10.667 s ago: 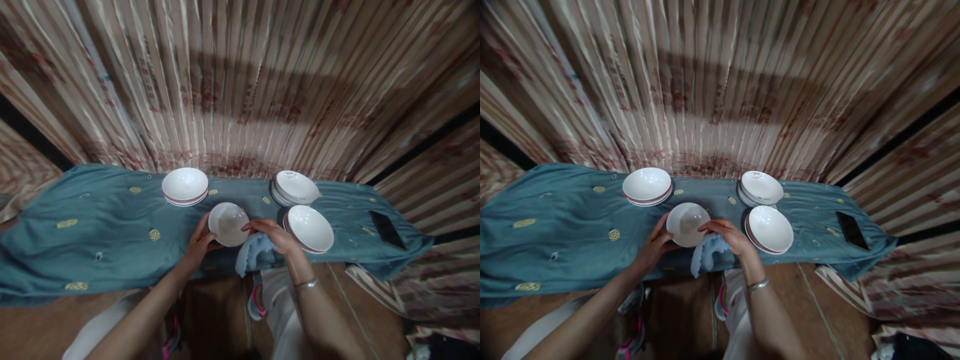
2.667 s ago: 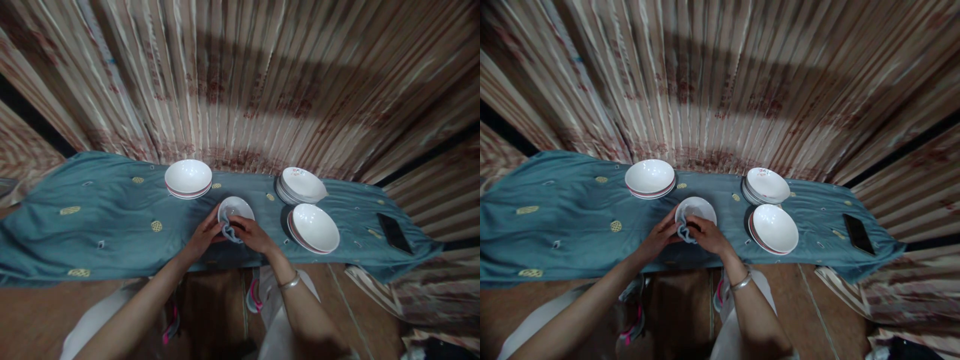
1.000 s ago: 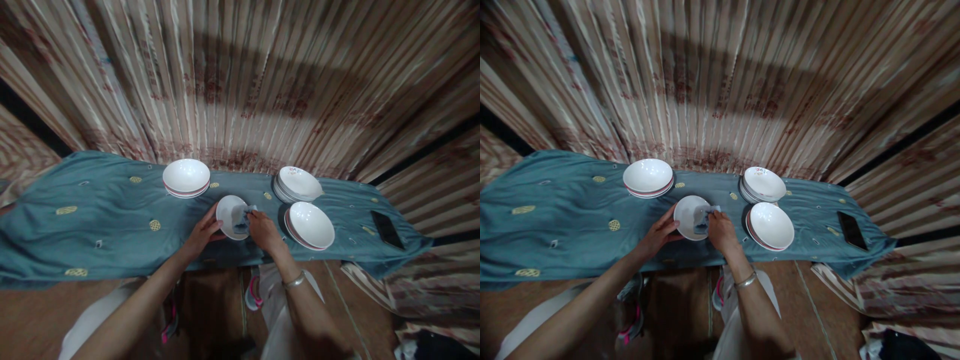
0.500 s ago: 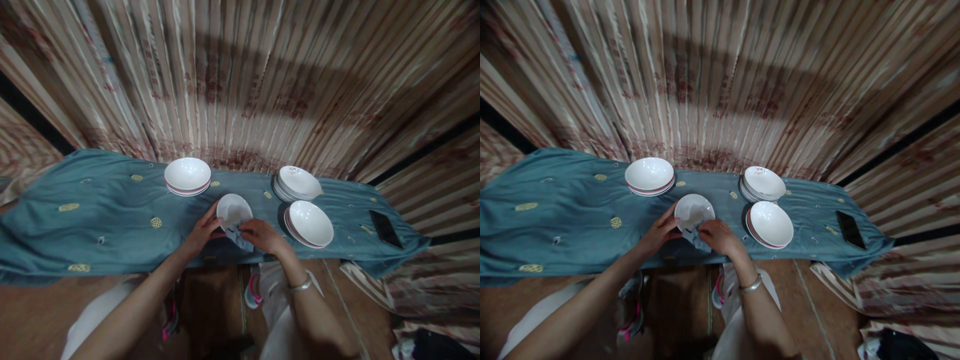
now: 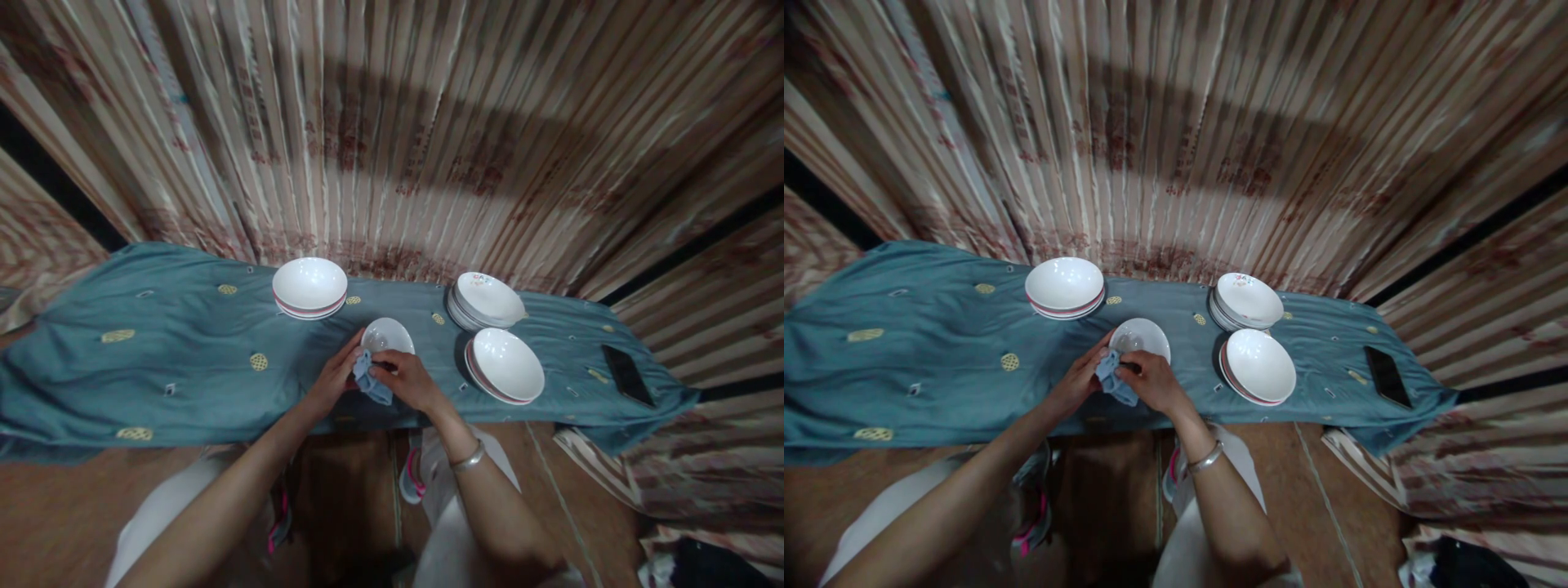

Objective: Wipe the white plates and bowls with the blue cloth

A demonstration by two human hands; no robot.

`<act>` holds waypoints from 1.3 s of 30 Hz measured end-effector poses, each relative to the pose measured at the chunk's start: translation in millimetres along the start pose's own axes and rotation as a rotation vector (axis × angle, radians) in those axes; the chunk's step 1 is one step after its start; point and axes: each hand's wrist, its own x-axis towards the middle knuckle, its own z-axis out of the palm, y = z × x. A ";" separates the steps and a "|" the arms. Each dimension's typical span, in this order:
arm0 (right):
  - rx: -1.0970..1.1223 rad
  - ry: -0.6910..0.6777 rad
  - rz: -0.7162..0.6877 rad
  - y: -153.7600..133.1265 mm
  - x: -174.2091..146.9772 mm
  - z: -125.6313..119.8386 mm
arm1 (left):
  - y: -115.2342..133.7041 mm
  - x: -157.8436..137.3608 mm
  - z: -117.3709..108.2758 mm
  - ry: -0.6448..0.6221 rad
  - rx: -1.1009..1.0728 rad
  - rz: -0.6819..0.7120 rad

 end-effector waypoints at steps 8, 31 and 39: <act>-0.048 0.204 0.048 0.2 16.1 4.8 | 0.2 -2.4 2.0 -0.019 0.045 0.039; -0.818 0.046 0.295 0.2 23.2 6.6 | 2.7 -5.6 4.5 -0.161 0.054 0.035; -0.607 -0.239 0.207 2.2 10.0 -9.7 | 2.4 -4.0 3.0 -0.130 0.092 0.021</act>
